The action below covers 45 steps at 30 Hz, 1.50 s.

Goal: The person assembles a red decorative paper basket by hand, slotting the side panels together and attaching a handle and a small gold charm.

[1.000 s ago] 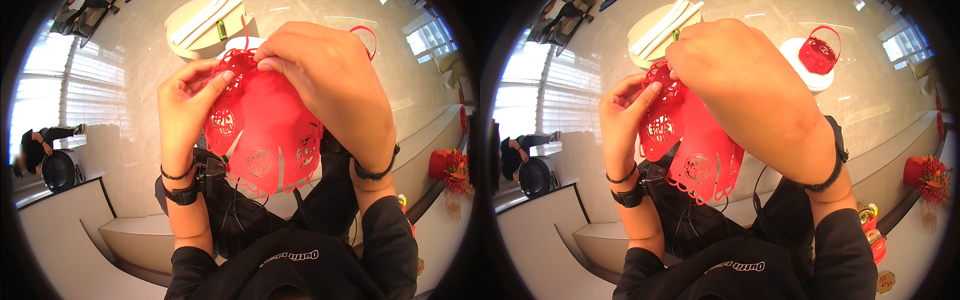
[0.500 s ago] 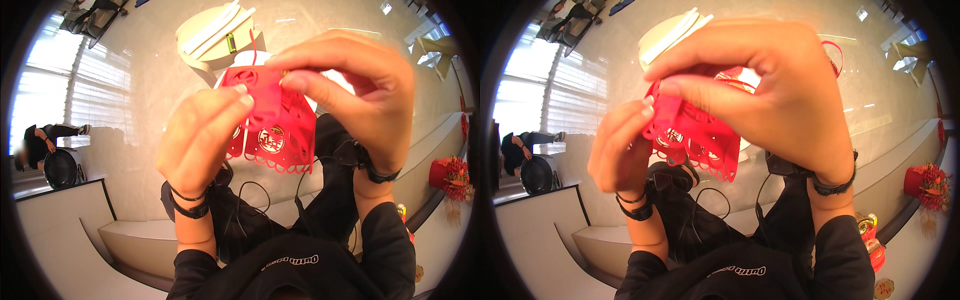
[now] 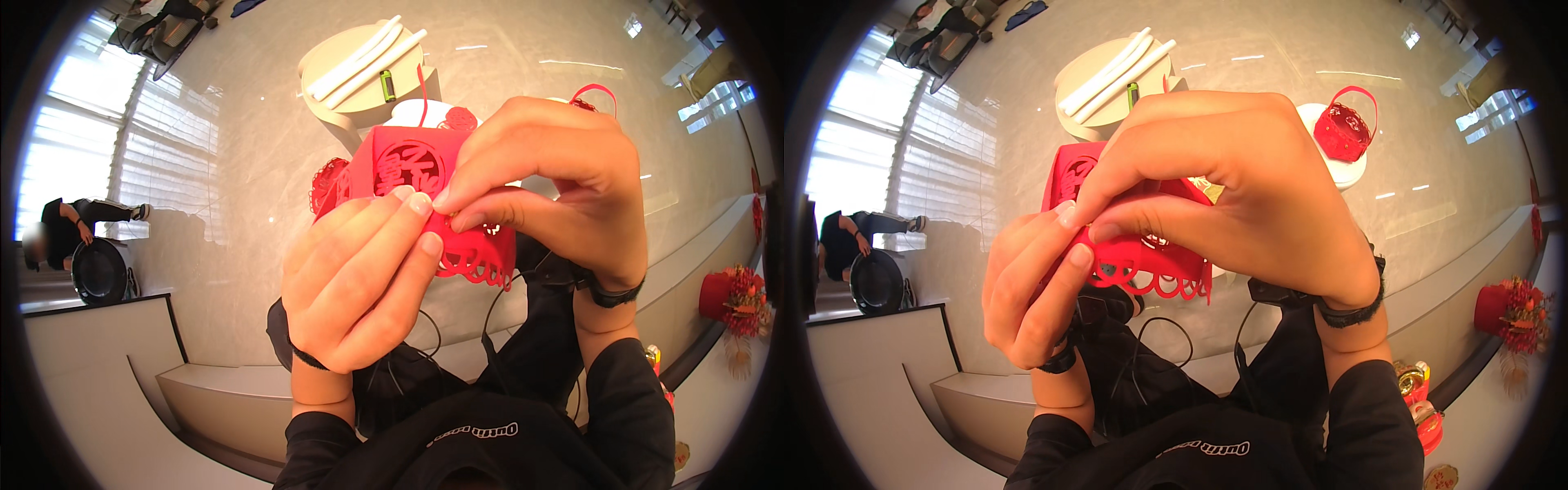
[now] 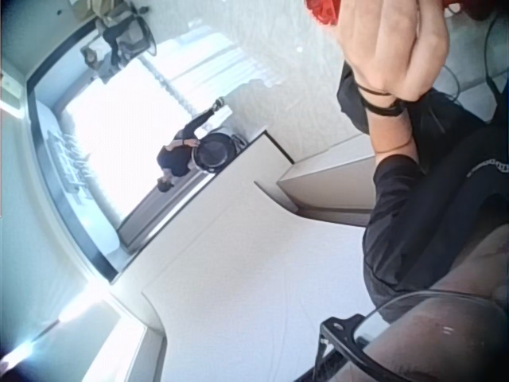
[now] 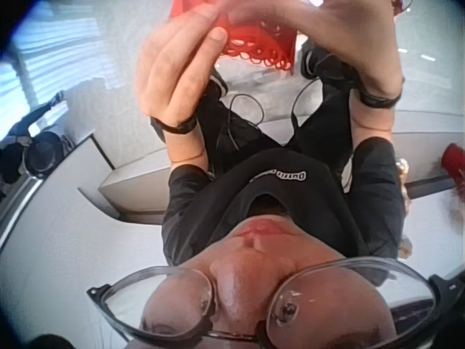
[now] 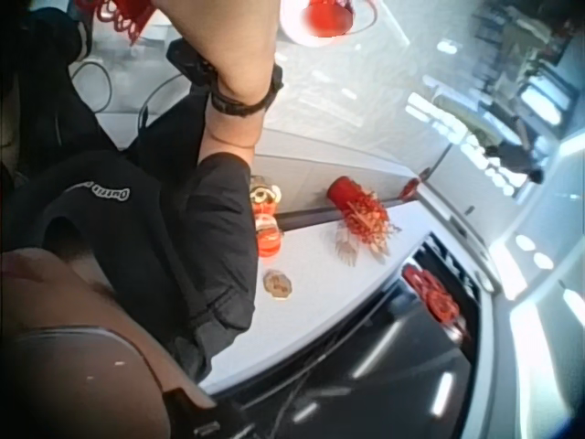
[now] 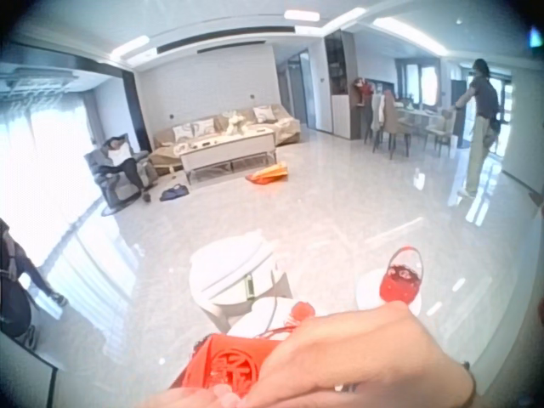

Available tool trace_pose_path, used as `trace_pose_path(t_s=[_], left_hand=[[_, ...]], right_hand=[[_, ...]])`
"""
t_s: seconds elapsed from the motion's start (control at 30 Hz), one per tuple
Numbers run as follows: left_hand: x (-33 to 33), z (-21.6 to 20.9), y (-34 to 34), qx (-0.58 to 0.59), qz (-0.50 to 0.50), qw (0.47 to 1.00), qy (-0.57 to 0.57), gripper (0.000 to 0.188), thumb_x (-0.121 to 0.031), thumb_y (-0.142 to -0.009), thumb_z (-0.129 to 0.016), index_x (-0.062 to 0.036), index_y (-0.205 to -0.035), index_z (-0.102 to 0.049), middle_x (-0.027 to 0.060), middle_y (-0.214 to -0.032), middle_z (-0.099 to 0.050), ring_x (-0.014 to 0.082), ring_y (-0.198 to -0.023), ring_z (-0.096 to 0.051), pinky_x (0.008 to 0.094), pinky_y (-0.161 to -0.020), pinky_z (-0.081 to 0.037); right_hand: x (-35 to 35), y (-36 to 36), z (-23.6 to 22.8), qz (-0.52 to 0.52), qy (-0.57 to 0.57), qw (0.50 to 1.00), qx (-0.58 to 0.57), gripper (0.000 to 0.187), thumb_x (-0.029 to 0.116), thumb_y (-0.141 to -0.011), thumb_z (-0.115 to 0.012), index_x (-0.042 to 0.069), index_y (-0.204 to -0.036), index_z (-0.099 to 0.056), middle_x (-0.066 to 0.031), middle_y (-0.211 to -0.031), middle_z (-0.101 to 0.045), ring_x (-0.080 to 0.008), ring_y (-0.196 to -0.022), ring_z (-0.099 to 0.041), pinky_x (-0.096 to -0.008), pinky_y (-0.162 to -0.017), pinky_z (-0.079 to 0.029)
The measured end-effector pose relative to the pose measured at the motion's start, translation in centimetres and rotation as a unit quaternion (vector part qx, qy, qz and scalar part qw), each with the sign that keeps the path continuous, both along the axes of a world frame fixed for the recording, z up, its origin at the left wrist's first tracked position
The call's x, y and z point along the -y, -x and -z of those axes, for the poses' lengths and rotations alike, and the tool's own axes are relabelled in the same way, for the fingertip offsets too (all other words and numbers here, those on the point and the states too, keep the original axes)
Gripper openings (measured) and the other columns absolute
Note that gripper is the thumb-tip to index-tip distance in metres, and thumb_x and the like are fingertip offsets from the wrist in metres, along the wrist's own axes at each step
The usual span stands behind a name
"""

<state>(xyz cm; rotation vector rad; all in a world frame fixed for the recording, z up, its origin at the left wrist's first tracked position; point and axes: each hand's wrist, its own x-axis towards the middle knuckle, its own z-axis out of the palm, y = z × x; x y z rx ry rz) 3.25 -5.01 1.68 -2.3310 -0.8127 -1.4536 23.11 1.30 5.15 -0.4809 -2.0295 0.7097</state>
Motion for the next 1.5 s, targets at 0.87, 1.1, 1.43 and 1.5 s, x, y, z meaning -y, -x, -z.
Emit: trace_pose_path(t_s=[0.87, 1.1, 1.43, 1.5], left_hand=[[-1.2, 0.5, 0.1, 0.263, 0.048, 0.894, 0.36, 0.022, 0.009, -0.075, -0.073, 0.0039, -0.096, -0.069, 0.0108, -0.09, -0.072, 0.0183, -0.084, -0.071, 0.028, -0.077, -0.055], [-1.2, -0.3, -0.2, 0.344, 0.022, 0.8, 0.49, 0.012, 0.003, -0.079, -0.072, 0.0041, -0.089, -0.066, 0.007, -0.083, -0.071, 0.011, -0.08, -0.068, 0.0237, -0.074, -0.052], [-2.1, 1.7, -0.1, 0.212, -0.068, 0.877, 0.427, 0.012, -0.004, -0.079, -0.072, 0.0014, -0.086, -0.064, 0.0129, -0.079, -0.07, 0.0236, -0.071, -0.071, 0.0314, -0.065, -0.054], [-2.0, 1.8, -0.1, 0.208, -0.076, 0.878, 0.425, 0.012, -0.003, -0.079, -0.071, 0.0013, -0.087, -0.064, 0.0129, -0.079, -0.07, 0.0254, -0.073, -0.071, 0.0319, -0.065, -0.054]], right_hand=[[-1.4, 0.4, 1.9, -0.031, 0.247, 0.968, -0.005, 0.011, 0.007, -0.087, -0.073, -0.003, -0.091, -0.072, -0.0081, -0.084, -0.072, -0.0126, -0.078, -0.068, -0.025, -0.073, -0.054], [-1.9, 0.1, 2.6, -0.038, 0.316, 0.947, 0.039, 0.023, 0.018, -0.096, -0.064, -0.004, -0.1, -0.072, -0.0057, -0.085, -0.071, -0.0106, -0.08, -0.065, -0.025, -0.074, -0.051], [-1.3, 0.4, 2.1, -0.043, 0.303, 0.937, 0.167, 0.046, 0.005, -0.075, -0.073, -0.005, -0.119, -0.066, -0.016, -0.112, -0.069, -0.021, -0.111, -0.065, -0.0341, -0.103, -0.046], [-1.5, 0.5, 2.5, -0.034, 0.26, 0.948, 0.182, 0.045, 0.005, -0.074, -0.072, -0.003, -0.118, -0.067, -0.0157, -0.11, -0.07, -0.0209, -0.108, -0.066, -0.0336, -0.103, -0.047]])
